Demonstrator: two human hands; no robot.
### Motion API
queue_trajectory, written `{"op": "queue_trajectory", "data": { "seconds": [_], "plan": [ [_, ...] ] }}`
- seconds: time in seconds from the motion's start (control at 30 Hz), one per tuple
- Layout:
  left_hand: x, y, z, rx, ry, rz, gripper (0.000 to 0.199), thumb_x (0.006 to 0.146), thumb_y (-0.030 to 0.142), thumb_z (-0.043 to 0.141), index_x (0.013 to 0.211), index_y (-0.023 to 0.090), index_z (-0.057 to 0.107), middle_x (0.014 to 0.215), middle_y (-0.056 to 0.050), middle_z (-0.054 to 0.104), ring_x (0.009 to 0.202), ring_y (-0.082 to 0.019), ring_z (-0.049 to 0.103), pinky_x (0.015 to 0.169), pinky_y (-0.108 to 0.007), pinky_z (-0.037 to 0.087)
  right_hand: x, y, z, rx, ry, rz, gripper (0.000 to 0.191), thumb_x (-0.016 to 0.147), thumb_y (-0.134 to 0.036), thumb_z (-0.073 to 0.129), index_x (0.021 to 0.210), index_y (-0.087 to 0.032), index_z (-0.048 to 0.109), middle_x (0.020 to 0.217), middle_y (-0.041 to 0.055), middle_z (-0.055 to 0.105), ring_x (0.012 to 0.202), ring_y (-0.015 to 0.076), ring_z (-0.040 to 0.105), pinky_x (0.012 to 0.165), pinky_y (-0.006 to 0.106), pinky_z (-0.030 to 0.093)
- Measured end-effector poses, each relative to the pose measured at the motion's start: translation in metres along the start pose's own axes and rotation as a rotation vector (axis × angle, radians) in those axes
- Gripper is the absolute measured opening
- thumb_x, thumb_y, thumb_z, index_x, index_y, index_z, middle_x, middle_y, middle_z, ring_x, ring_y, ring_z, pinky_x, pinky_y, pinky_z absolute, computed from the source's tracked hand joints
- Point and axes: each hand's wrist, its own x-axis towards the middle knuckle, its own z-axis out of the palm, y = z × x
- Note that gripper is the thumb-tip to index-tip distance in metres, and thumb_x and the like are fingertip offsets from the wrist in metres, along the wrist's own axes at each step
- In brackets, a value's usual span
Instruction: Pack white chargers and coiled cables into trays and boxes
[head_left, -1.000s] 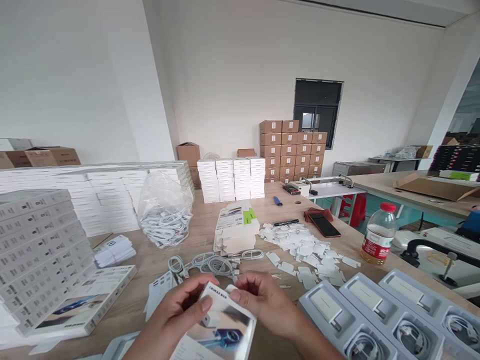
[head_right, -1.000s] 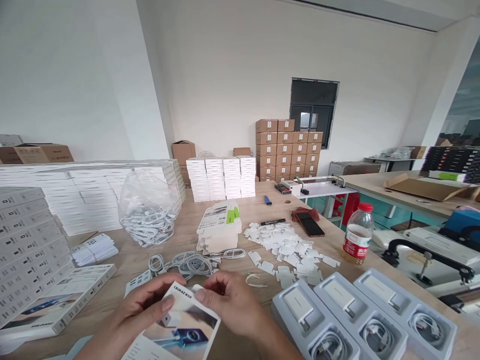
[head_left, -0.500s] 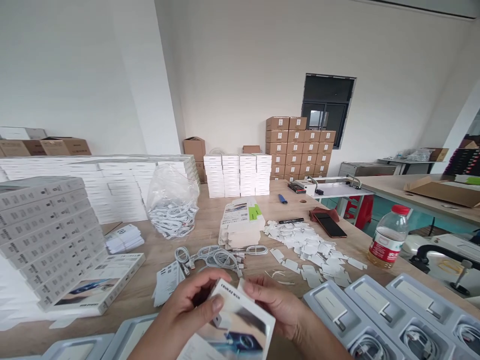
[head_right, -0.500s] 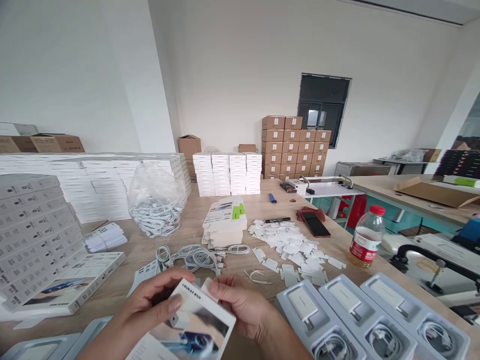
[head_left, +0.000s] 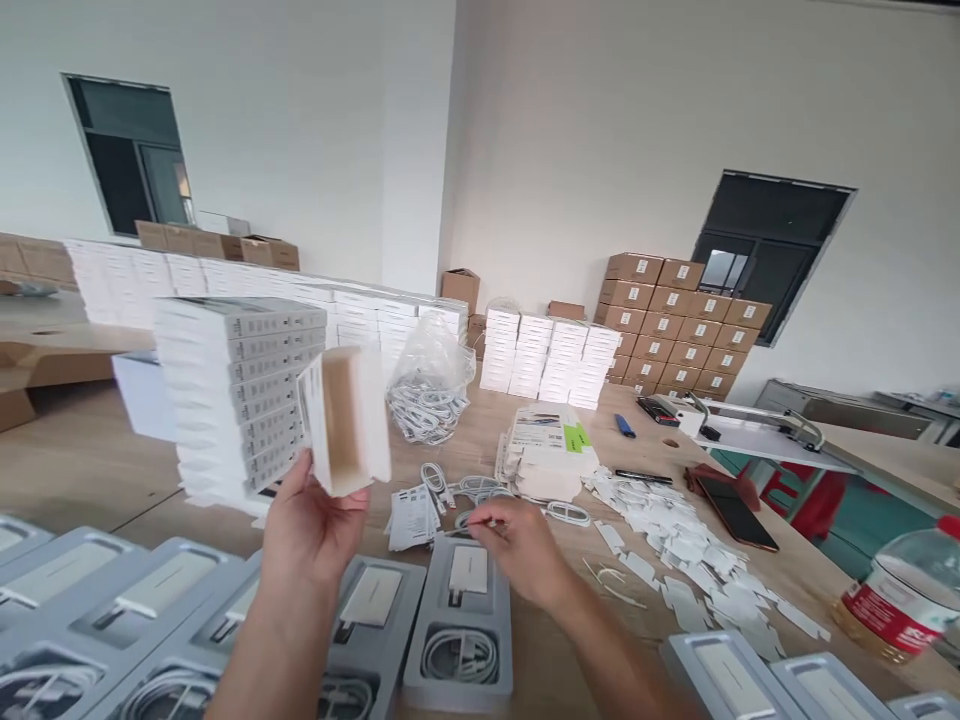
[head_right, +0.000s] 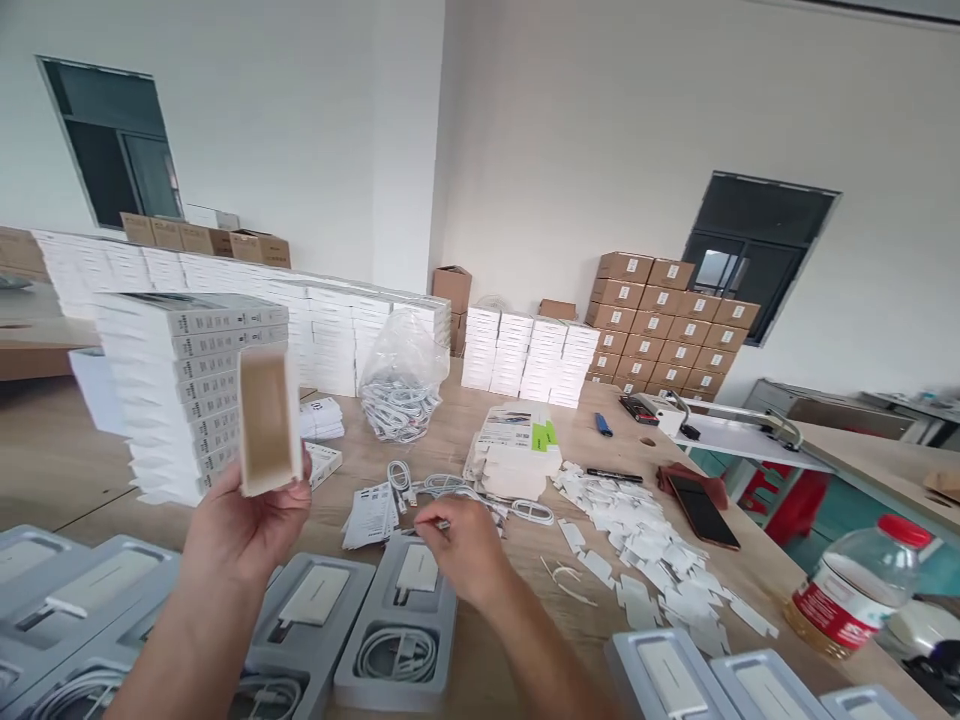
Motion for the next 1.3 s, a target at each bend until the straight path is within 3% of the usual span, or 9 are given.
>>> {"op": "queue_trajectory", "data": {
  "seconds": [0.1,0.27,0.4,0.47,0.67,0.8,0.9,1.03,1.3],
  "plan": [
    [0.003,-0.004,-0.003,-0.04,0.051,0.011,0.02,0.098,0.015,0.044,0.107,0.015,0.061,0.072,-0.003,0.071,0.057,-0.011,0.068,0.043,-0.012,0.053,0.039,-0.001,0.031,-0.241,-0.187,-0.064,0.014,0.082,-0.021,0.067,0.093,-0.024,0.075,0.094,0.0023,0.075,0.083,0.0183,0.066,0.076,0.03,0.047],
    [0.005,-0.007,-0.009,-0.039,0.107,-0.082,0.02,0.098,0.015,0.045,0.108,0.011,0.061,0.071,-0.004,0.069,0.056,-0.01,0.067,0.047,-0.012,0.056,0.073,0.004,0.069,-0.428,-0.43,-0.123,0.043,0.057,-0.021,0.087,0.098,-0.025,0.074,0.105,0.004,0.074,0.094,0.0257,0.067,0.082,0.034,0.047],
    [0.005,-0.01,-0.011,-0.048,0.113,-0.105,0.021,0.097,0.014,0.046,0.109,0.011,0.063,0.074,-0.005,0.071,0.062,-0.011,0.07,0.049,-0.012,0.056,0.073,0.007,0.073,-0.442,-0.462,-0.161,0.004,0.075,-0.018,0.074,0.076,-0.022,0.073,0.081,0.0005,0.073,0.079,0.0195,0.066,0.074,0.03,0.045],
    [0.006,-0.011,-0.012,-0.055,0.11,-0.124,0.022,0.096,0.013,0.047,0.111,0.011,0.063,0.076,-0.006,0.073,0.063,-0.012,0.071,0.05,-0.013,0.057,0.071,0.009,0.072,-0.434,-0.437,-0.164,0.017,0.08,-0.014,0.066,0.064,-0.021,0.07,0.071,-0.0006,0.071,0.071,0.0171,0.064,0.07,0.029,0.043],
    [0.009,-0.014,-0.016,-0.046,0.148,-0.126,0.018,0.094,0.016,0.052,0.104,0.009,0.066,0.077,-0.009,0.074,0.063,-0.015,0.072,0.048,-0.016,0.058,0.064,0.02,0.072,-0.314,-0.26,-0.124,0.007,0.072,-0.018,0.077,0.072,-0.025,0.076,0.08,-0.0012,0.077,0.075,0.0187,0.07,0.07,0.027,0.05],
    [0.011,-0.014,-0.017,-0.005,0.147,-0.097,0.016,0.093,0.015,0.053,0.098,0.01,0.067,0.075,-0.008,0.074,0.061,-0.015,0.072,0.047,-0.017,0.059,0.06,0.022,0.062,-0.207,-0.117,-0.158,0.008,0.082,-0.026,0.069,0.078,-0.026,0.076,0.097,0.0014,0.077,0.091,0.0193,0.07,0.084,0.029,0.052],
    [0.013,-0.015,-0.018,0.047,0.153,-0.058,0.014,0.091,0.014,0.055,0.097,0.011,0.068,0.076,-0.007,0.075,0.059,-0.014,0.072,0.046,-0.017,0.058,0.047,0.025,0.039,-0.113,0.09,-0.115,0.021,0.09,-0.031,0.056,0.085,-0.021,0.074,0.093,0.0058,0.075,0.088,0.0204,0.067,0.082,0.032,0.051],
    [0.015,-0.024,-0.019,0.186,0.144,-0.058,0.011,0.088,0.009,0.058,0.092,0.012,0.067,0.078,-0.007,0.074,0.059,-0.014,0.071,0.047,-0.019,0.059,0.012,0.038,-0.005,0.217,0.422,0.122,0.036,0.086,-0.053,0.059,0.085,-0.019,0.069,0.065,0.001,0.066,0.058,0.0164,0.057,0.056,0.028,0.046],
    [0.004,-0.058,-0.014,0.621,-0.067,-0.362,0.016,0.08,0.007,0.069,0.094,0.015,0.069,0.1,-0.013,0.076,0.074,-0.02,0.074,0.059,-0.027,0.063,-0.028,0.056,-0.072,0.449,0.861,0.257,0.047,0.07,-0.065,0.071,0.071,-0.019,0.063,0.052,-0.0035,0.056,0.045,0.0105,0.042,0.045,0.024,0.033]
  ]
}}
